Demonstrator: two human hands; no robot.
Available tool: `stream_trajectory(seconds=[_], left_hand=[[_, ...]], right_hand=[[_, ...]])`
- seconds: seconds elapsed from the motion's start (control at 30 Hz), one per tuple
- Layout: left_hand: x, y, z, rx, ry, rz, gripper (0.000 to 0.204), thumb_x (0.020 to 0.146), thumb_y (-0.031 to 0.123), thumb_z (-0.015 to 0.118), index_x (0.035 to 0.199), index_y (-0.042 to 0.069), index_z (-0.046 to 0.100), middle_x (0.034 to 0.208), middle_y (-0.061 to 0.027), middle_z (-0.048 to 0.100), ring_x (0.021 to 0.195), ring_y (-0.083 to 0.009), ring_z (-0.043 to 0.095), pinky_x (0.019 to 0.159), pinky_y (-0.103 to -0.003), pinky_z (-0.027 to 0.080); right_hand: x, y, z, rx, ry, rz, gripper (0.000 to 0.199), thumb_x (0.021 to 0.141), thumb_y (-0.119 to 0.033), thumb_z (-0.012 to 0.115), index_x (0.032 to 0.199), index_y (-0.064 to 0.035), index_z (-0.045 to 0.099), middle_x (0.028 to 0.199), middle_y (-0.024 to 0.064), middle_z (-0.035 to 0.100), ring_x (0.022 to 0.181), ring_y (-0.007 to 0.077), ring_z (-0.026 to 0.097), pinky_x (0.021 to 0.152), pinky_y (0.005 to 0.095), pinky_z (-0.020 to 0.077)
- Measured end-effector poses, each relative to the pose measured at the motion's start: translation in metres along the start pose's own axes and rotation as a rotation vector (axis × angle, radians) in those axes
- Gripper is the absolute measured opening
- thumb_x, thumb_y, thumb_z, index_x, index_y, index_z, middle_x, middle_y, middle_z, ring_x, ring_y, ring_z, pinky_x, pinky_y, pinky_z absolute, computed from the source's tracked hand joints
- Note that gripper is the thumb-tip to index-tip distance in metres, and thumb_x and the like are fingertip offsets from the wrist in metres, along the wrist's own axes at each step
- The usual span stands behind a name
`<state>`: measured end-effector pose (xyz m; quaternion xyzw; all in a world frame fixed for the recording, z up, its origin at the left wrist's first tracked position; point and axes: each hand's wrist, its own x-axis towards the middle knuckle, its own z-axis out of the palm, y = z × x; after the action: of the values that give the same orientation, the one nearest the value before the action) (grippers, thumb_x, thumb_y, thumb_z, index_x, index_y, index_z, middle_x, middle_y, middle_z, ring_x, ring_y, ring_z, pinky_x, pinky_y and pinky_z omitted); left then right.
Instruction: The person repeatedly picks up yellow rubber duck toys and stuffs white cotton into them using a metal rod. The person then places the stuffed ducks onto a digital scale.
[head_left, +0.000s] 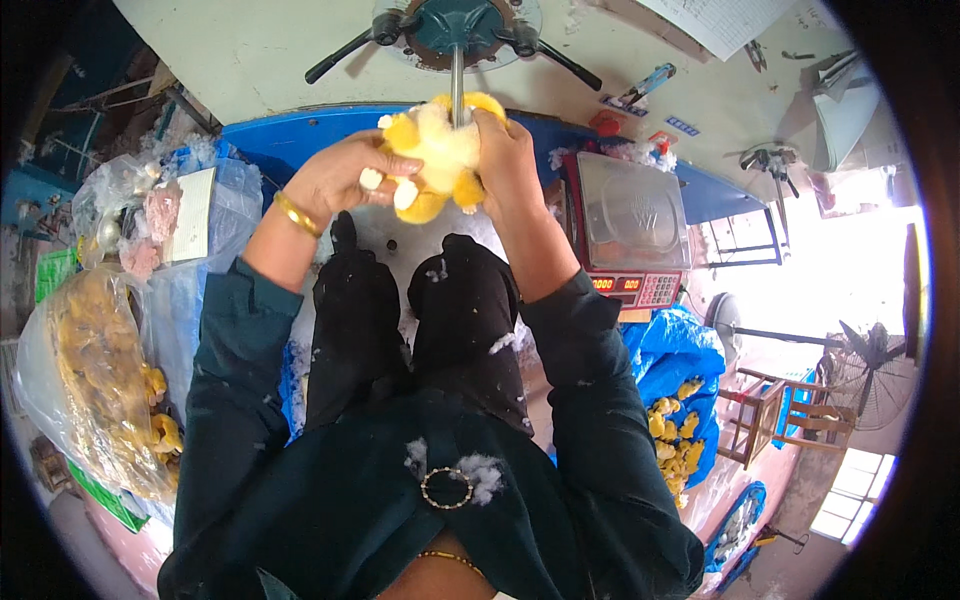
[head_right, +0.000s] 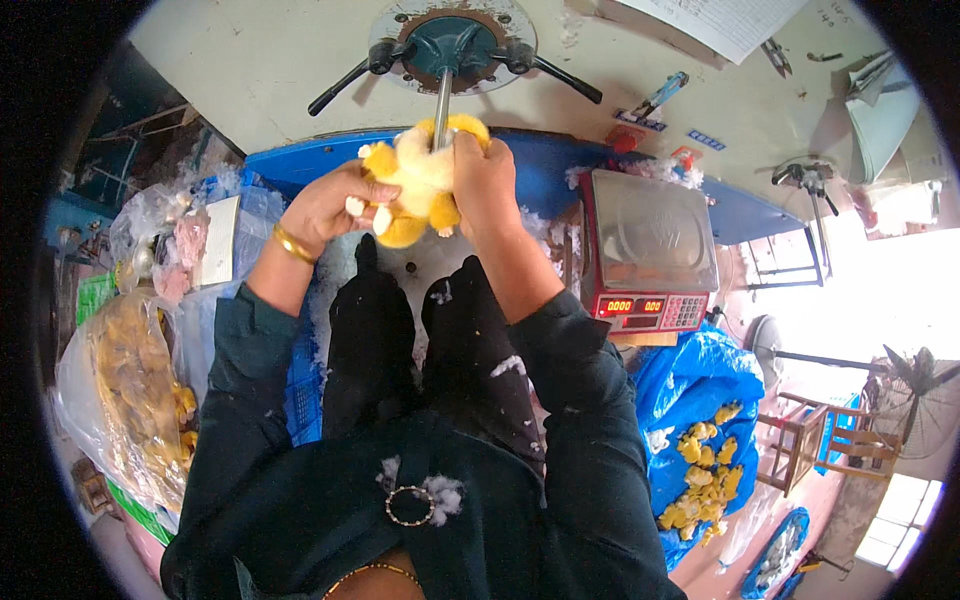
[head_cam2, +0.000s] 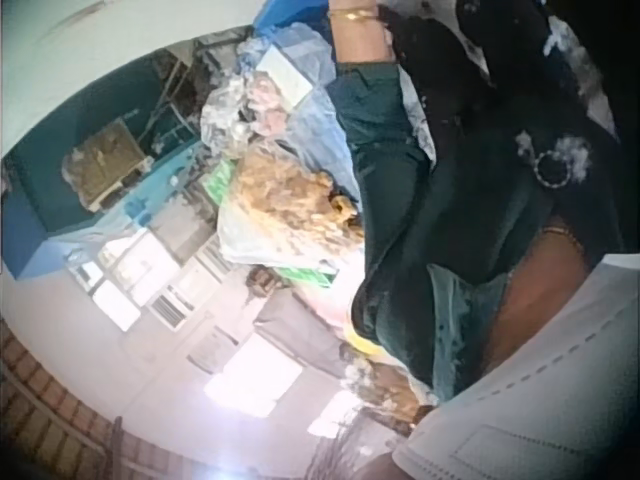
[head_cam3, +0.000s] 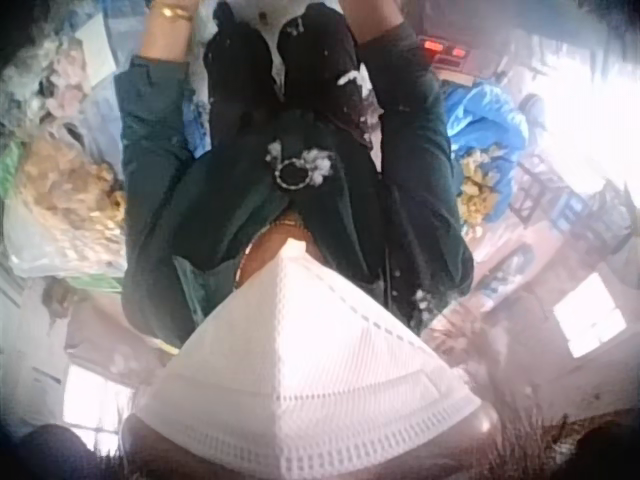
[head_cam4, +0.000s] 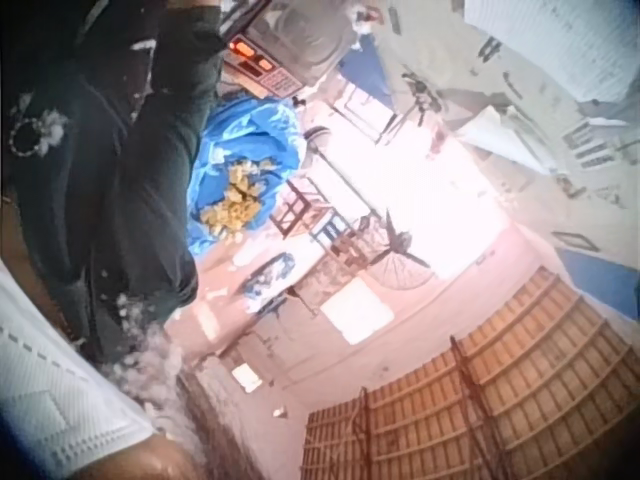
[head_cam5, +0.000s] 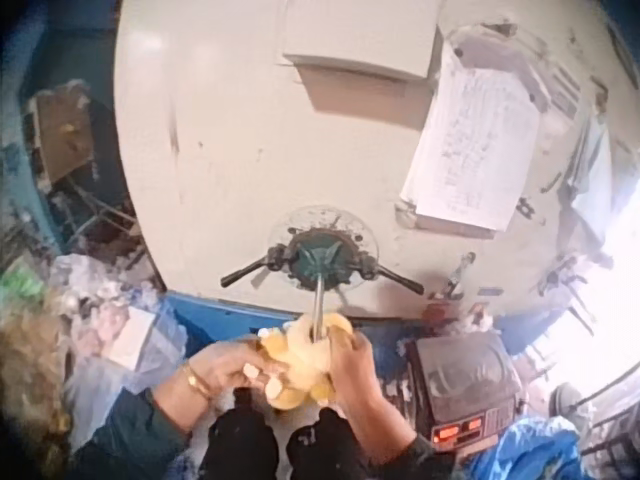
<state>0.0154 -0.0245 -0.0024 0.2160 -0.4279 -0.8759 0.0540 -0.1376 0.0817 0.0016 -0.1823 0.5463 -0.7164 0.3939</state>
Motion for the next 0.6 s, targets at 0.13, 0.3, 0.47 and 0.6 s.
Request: stream_trajectory(seconds=[0.13, 0.3, 0.47, 0.6], left_hand=[[0.022, 0.013, 0.005, 0.125, 0.078, 0.058, 0.033, 0.078, 0.002, 0.071, 0.108, -0.003, 0.059, 0.096, -0.0097, 0.067, 0.08, -0.016, 0.066, 0.067, -0.027, 0.054], [0.019, -0.003, -0.012, 0.169, 0.01, 0.151, 0.027, 0.079, -0.002, 0.068, 0.105, -0.003, 0.061, 0.096, -0.0089, 0.067, 0.08, -0.0146, 0.065, 0.067, -0.025, 0.054], [0.042, 0.004, -0.012, 0.063, 0.088, 0.183, 0.027, 0.08, -0.001, 0.068, 0.105, -0.002, 0.061, 0.096, -0.0085, 0.067, 0.08, -0.0139, 0.066, 0.071, -0.025, 0.055], [0.017, -0.012, -0.005, 0.1, 0.066, 0.173, 0.032, 0.078, 0.0, 0.071, 0.108, -0.003, 0.06, 0.097, -0.0089, 0.068, 0.082, -0.017, 0.067, 0.074, -0.026, 0.055]], right_hand=[[0.023, -0.002, 0.003, -0.169, 0.031, -0.017, 0.027, 0.09, -0.015, 0.048, 0.098, 0.0091, 0.057, 0.089, 0.0164, 0.064, 0.076, 0.0231, 0.067, 0.063, 0.0338, 0.0551], [0.011, 0.014, -0.003, 0.0, 0.019, -0.132, 0.027, 0.091, -0.014, 0.046, 0.102, 0.007, 0.058, 0.092, 0.0157, 0.065, 0.078, 0.0216, 0.066, 0.067, 0.0323, 0.0538], [0.033, 0.008, 0.014, -0.193, 0.186, -0.149, 0.025, 0.093, -0.014, 0.043, 0.102, 0.0057, 0.057, 0.089, 0.0142, 0.064, 0.075, 0.0211, 0.066, 0.067, 0.032, 0.0546], [0.012, 0.021, -0.004, 0.04, 0.071, -0.119, 0.025, 0.094, -0.015, 0.045, 0.103, 0.0049, 0.056, 0.091, 0.0123, 0.063, 0.076, 0.0197, 0.065, 0.066, 0.0308, 0.0537]])
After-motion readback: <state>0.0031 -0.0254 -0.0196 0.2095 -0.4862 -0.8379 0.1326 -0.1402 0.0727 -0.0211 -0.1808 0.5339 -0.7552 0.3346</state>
